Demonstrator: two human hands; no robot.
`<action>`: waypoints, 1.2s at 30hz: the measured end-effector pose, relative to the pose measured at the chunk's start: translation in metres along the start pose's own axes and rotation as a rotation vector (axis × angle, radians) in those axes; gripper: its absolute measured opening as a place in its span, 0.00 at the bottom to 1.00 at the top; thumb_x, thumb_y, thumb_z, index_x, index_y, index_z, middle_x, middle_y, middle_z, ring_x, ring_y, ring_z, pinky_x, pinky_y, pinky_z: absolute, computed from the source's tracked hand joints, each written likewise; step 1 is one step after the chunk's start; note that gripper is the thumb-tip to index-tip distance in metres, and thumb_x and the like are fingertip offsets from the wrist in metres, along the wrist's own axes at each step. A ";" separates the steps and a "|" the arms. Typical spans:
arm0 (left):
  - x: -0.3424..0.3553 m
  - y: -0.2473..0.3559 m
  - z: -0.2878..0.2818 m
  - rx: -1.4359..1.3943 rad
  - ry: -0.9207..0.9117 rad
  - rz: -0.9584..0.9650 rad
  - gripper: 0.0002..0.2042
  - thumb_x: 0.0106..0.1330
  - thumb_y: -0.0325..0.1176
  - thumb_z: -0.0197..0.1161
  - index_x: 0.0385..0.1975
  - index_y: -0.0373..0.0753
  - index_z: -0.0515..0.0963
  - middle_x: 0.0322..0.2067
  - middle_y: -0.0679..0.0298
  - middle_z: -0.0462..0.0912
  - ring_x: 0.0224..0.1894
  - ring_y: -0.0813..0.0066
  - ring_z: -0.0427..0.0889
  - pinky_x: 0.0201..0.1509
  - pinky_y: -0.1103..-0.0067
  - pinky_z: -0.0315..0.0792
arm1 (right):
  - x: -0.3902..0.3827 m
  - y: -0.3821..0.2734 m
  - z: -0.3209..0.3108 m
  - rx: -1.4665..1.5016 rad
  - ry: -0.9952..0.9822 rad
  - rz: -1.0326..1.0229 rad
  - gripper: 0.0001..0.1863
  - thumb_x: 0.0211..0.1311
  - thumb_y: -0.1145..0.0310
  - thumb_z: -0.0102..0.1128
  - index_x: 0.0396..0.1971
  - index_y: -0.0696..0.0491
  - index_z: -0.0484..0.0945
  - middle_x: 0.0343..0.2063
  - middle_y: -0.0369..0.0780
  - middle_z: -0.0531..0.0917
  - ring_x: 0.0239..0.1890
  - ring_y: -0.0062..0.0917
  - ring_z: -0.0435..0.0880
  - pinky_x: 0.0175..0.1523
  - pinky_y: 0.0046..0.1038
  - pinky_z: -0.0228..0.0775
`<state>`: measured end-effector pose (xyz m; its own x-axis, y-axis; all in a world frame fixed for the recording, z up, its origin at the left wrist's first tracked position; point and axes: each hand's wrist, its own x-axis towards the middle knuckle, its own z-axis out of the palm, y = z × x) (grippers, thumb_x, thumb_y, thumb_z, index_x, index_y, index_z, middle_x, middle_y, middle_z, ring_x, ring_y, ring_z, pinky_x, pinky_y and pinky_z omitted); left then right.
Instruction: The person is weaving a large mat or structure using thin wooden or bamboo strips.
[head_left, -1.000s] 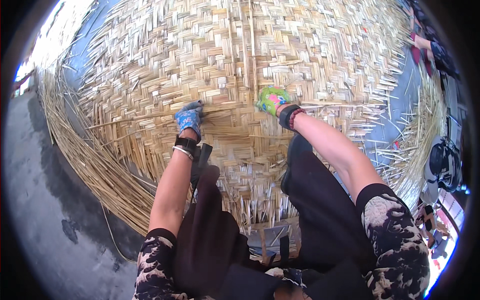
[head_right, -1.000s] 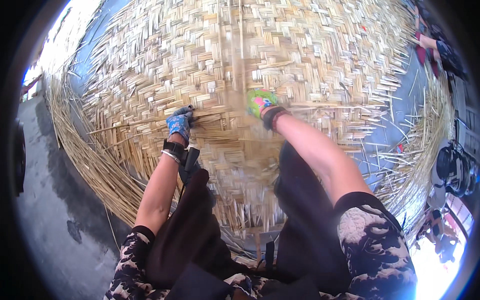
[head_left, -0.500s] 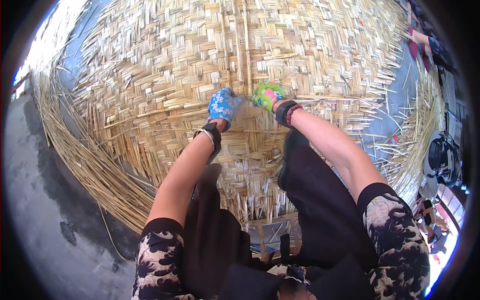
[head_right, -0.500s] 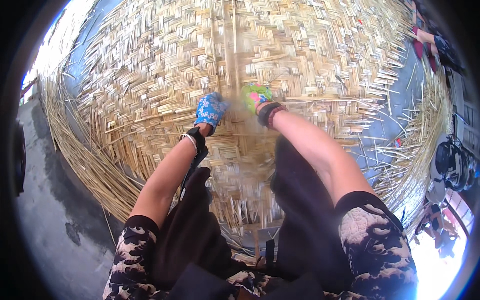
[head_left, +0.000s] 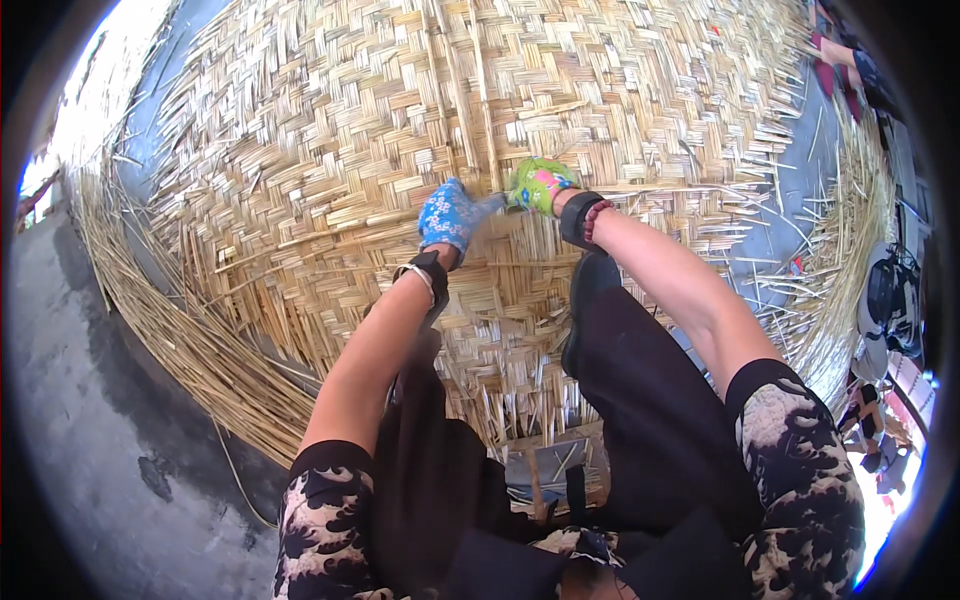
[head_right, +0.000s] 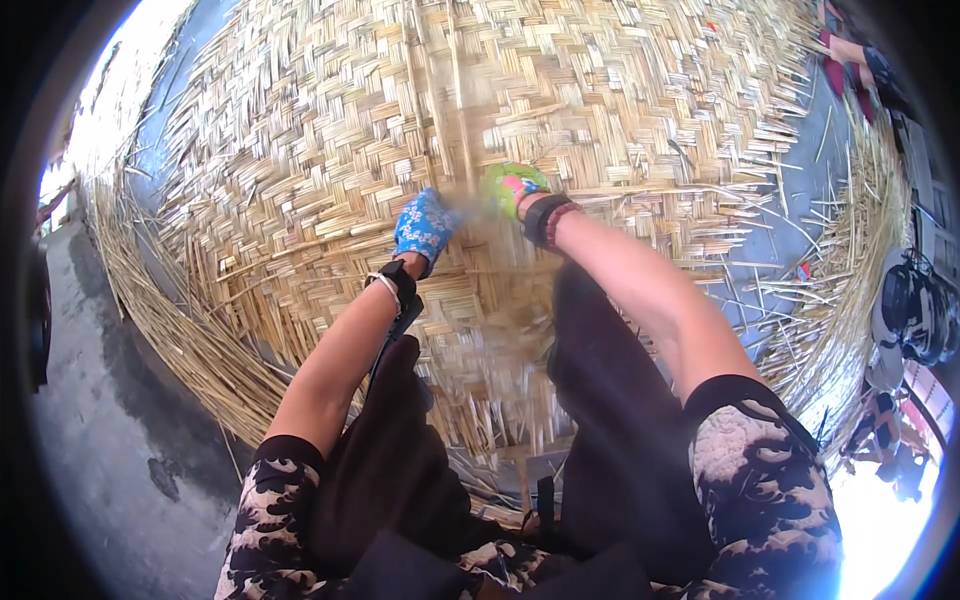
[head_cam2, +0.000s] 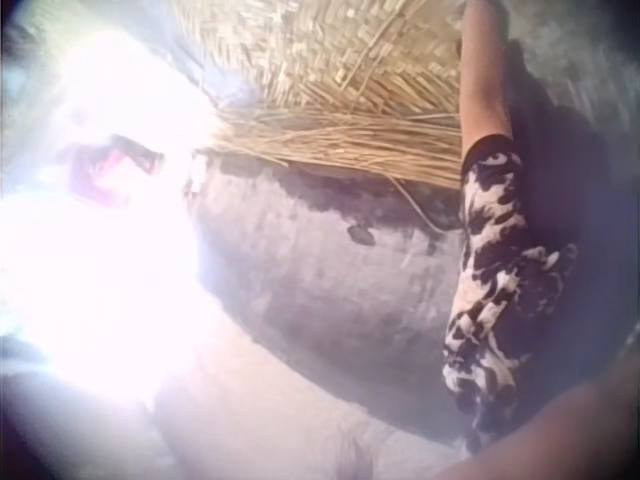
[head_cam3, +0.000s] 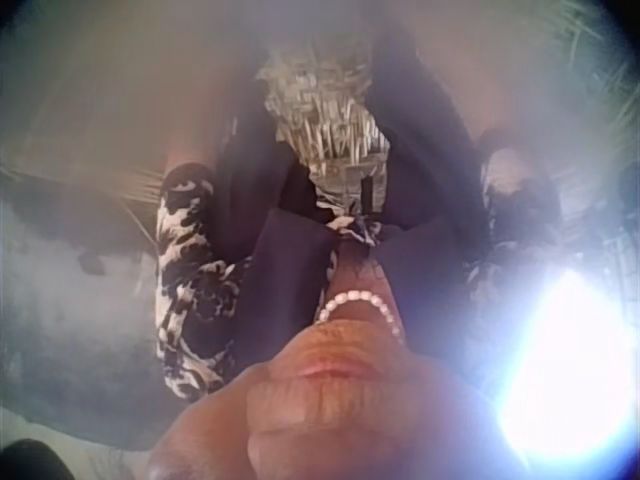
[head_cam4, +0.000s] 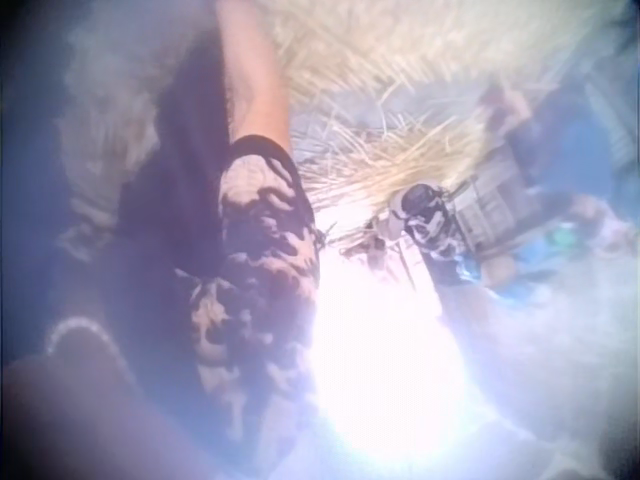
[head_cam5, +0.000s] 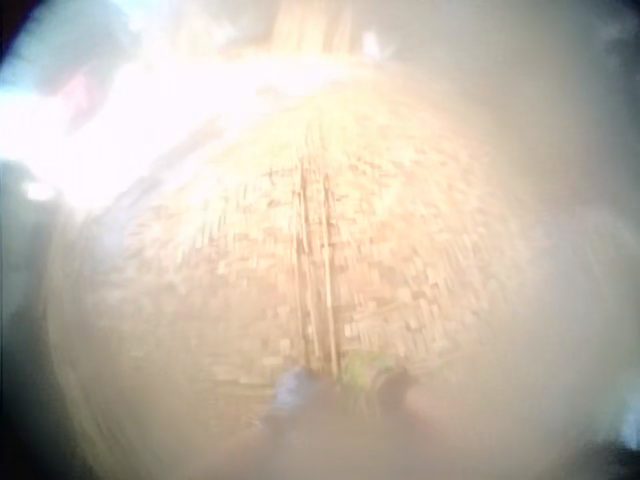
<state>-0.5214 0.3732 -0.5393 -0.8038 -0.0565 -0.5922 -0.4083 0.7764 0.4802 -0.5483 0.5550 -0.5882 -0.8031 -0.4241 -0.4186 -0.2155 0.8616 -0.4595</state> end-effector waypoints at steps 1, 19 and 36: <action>0.001 0.001 0.003 0.047 0.021 0.014 0.28 0.39 0.54 0.64 0.30 0.33 0.72 0.27 0.53 0.77 0.31 0.58 0.76 0.35 0.71 0.69 | -0.002 -0.005 -0.008 0.000 0.008 -0.001 0.21 0.49 0.60 0.49 0.46 0.50 0.68 0.47 0.42 0.69 0.50 0.33 0.67 0.53 0.34 0.57; -0.194 -0.247 -0.082 -0.544 0.863 -0.401 0.05 0.53 0.29 0.53 0.20 0.38 0.74 0.17 0.64 0.73 0.20 0.74 0.69 0.25 0.78 0.64 | -0.056 -0.048 -0.027 -0.282 0.329 -0.259 0.19 0.50 0.61 0.50 0.43 0.48 0.71 0.43 0.43 0.73 0.47 0.35 0.69 0.51 0.31 0.60; -0.376 -0.393 -0.033 0.383 0.461 -1.146 0.10 0.52 0.36 0.52 0.24 0.37 0.77 0.27 0.55 0.78 0.29 0.60 0.78 0.33 0.70 0.71 | -0.102 -0.111 0.004 0.144 -0.035 -0.165 0.10 0.47 0.69 0.53 0.32 0.52 0.76 0.31 0.42 0.78 0.36 0.33 0.76 0.41 0.29 0.66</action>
<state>-0.0728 0.0689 -0.4844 -0.1852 -0.9561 -0.2272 -0.8721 0.2665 -0.4104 -0.4402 0.5014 -0.4978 -0.7429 -0.5678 -0.3546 -0.2589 0.7322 -0.6300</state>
